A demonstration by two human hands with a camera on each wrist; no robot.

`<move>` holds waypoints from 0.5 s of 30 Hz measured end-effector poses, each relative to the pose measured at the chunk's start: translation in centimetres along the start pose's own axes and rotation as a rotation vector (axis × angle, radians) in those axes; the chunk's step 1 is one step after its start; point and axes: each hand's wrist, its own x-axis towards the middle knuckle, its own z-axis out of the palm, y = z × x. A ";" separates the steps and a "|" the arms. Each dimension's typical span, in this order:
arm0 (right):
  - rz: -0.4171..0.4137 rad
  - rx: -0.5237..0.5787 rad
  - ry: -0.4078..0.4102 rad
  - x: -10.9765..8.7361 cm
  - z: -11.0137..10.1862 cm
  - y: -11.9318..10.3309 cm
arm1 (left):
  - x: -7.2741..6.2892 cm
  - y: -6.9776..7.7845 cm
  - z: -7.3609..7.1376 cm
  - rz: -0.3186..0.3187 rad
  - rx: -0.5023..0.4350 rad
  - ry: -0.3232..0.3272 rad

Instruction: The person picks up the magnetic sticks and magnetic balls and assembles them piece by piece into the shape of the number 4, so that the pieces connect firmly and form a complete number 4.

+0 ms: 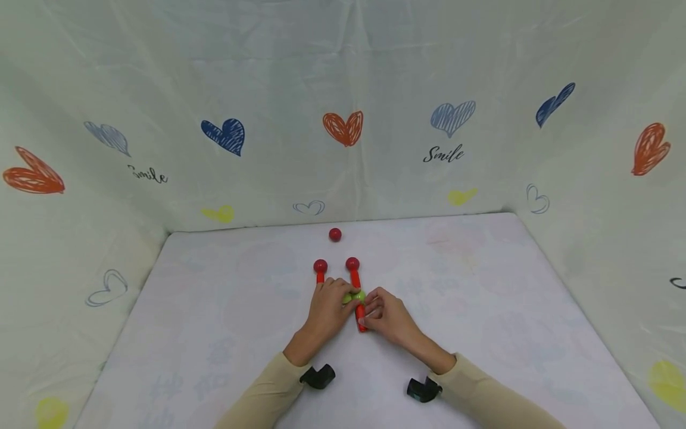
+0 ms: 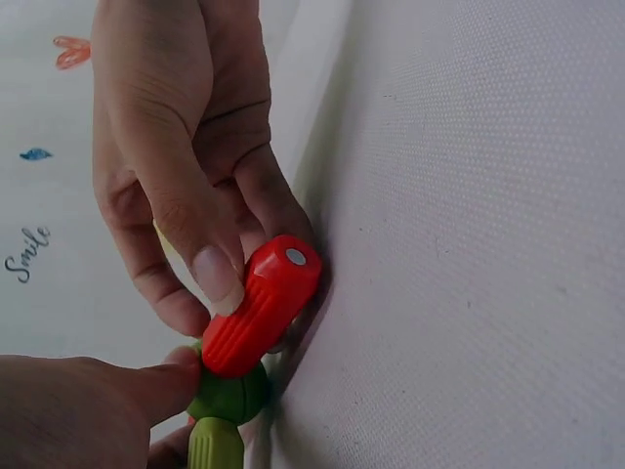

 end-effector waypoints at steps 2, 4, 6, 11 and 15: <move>-0.011 -0.007 0.001 0.0 0.0 -0.1 | 0.1 0.0 0.0 -0.004 0.000 -0.007; -0.013 -0.014 -0.002 0.1 0.1 -0.2 | 0.1 0.0 0.0 -0.009 -0.002 -0.012; -0.005 -0.028 -0.005 0.1 0.2 -0.3 | 0.1 -0.1 0.0 -0.013 -0.006 -0.014; 0.026 -0.048 -0.001 0.2 0.2 -0.4 | 0.1 -0.1 0.0 -0.013 -0.008 -0.010; 0.030 -0.042 0.003 0.1 0.3 -0.4 | 0.0 0.0 -0.1 -0.005 -0.014 -0.002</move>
